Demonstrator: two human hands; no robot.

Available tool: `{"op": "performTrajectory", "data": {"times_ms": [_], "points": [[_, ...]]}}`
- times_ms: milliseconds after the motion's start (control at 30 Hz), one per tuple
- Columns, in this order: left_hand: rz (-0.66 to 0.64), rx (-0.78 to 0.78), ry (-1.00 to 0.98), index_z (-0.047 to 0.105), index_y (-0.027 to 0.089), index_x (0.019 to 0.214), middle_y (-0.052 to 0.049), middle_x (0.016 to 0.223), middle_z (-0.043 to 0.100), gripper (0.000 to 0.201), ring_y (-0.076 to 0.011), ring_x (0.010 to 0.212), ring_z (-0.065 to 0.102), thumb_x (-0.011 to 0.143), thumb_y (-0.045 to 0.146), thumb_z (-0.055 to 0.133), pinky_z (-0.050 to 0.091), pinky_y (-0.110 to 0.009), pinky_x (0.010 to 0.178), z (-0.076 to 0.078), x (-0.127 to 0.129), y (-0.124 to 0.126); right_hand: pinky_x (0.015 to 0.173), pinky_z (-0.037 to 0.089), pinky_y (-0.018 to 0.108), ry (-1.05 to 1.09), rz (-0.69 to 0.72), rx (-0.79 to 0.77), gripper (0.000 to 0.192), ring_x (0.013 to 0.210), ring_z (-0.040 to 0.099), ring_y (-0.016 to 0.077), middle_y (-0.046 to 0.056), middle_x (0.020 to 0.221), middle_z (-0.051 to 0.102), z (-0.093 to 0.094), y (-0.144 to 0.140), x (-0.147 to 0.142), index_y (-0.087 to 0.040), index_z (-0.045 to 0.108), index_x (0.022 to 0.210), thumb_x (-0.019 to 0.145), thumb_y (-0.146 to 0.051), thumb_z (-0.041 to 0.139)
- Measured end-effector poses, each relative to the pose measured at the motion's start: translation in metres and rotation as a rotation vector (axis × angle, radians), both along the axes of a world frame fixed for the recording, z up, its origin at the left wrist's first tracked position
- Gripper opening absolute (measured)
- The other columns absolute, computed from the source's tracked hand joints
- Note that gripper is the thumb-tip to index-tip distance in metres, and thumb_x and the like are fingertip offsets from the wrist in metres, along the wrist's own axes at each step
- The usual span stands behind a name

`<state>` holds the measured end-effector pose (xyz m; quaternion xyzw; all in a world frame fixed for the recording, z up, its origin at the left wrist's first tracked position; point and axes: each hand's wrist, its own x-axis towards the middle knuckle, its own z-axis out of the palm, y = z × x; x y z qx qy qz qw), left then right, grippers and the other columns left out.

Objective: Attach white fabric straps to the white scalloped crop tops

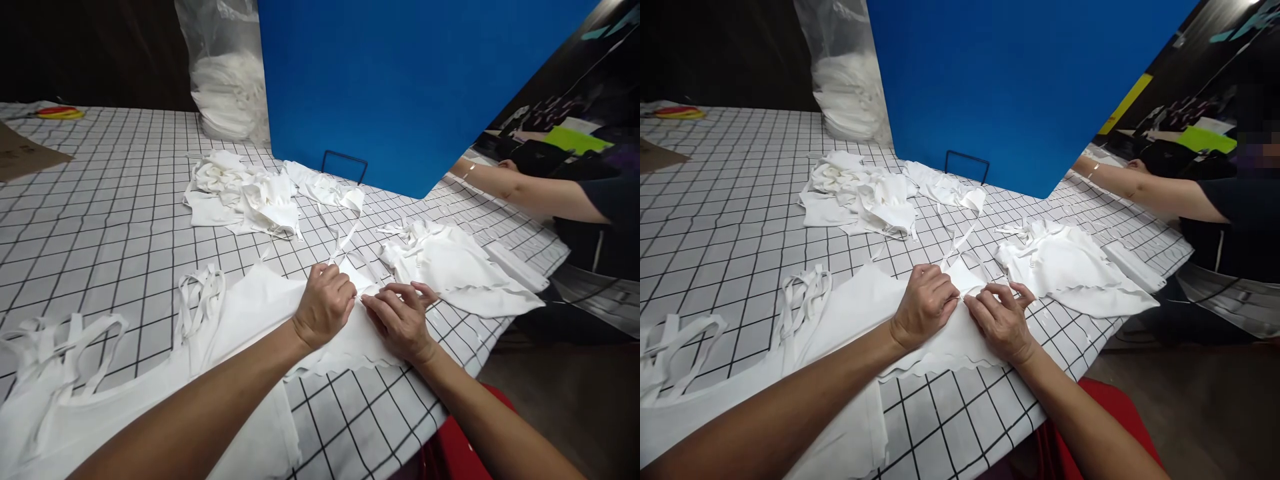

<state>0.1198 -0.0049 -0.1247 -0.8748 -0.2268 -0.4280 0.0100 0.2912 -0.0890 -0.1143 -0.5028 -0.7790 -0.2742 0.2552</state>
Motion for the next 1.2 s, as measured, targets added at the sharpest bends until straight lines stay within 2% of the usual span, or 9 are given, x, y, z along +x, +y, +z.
{"op": "performTrajectory", "data": {"times_ms": [367, 667, 900, 1200], "points": [[0.019, 0.007, 0.032, 0.056, 0.017, 0.07, -0.001, 0.068, 0.061, 0.014, -0.0188, 0.072, 0.052, 0.078, 0.01, 0.065, 0.04, -0.038, 0.076, -0.0026, 0.0006, -0.0001, 0.095, 0.028, 0.045, -0.024, 0.058, 0.076, 0.018, 0.085, 0.064, 0.0186, -0.006, 0.07, 0.067, -0.0076, 0.0013, 0.0018, -0.022, 0.065, 0.1, 0.088, -0.009, 0.062], [0.016, -0.029, 0.067, 0.056, 0.017, 0.072, -0.002, 0.07, 0.063, 0.013, -0.0197, 0.074, 0.053, 0.077, 0.01, 0.065, 0.04, -0.038, 0.077, -0.0017, -0.0003, -0.0021, 0.095, 0.026, 0.045, -0.06, 0.0, -0.027, 0.027, 0.086, 0.066, 0.0192, -0.007, 0.073, 0.07, -0.003, -0.0026, -0.0017, -0.035, 0.071, 0.096, 0.087, -0.011, 0.061], [0.021, -0.035, 0.087, 0.056, 0.017, 0.07, -0.003, 0.068, 0.063, 0.014, -0.0196, 0.073, 0.053, 0.075, 0.01, 0.067, 0.038, -0.038, 0.076, -0.0027, 0.0001, -0.0027, 0.095, 0.025, 0.044, -0.095, -0.021, -0.042, 0.022, 0.086, 0.065, 0.0192, -0.005, 0.071, 0.068, -0.0025, -0.0029, -0.0028, -0.029, 0.067, 0.092, 0.089, -0.01, 0.055], [0.031, -0.047, 0.07, 0.056, 0.015, 0.068, -0.003, 0.066, 0.062, 0.014, -0.0193, 0.071, 0.054, 0.072, 0.009, 0.068, 0.037, -0.037, 0.075, -0.0023, 0.0009, -0.0024, 0.094, 0.026, 0.043, -0.092, -0.007, -0.001, 0.02, 0.084, 0.065, 0.0188, -0.006, 0.067, 0.066, -0.0007, -0.0028, -0.004, -0.026, 0.065, 0.093, 0.088, -0.008, 0.059]]}}
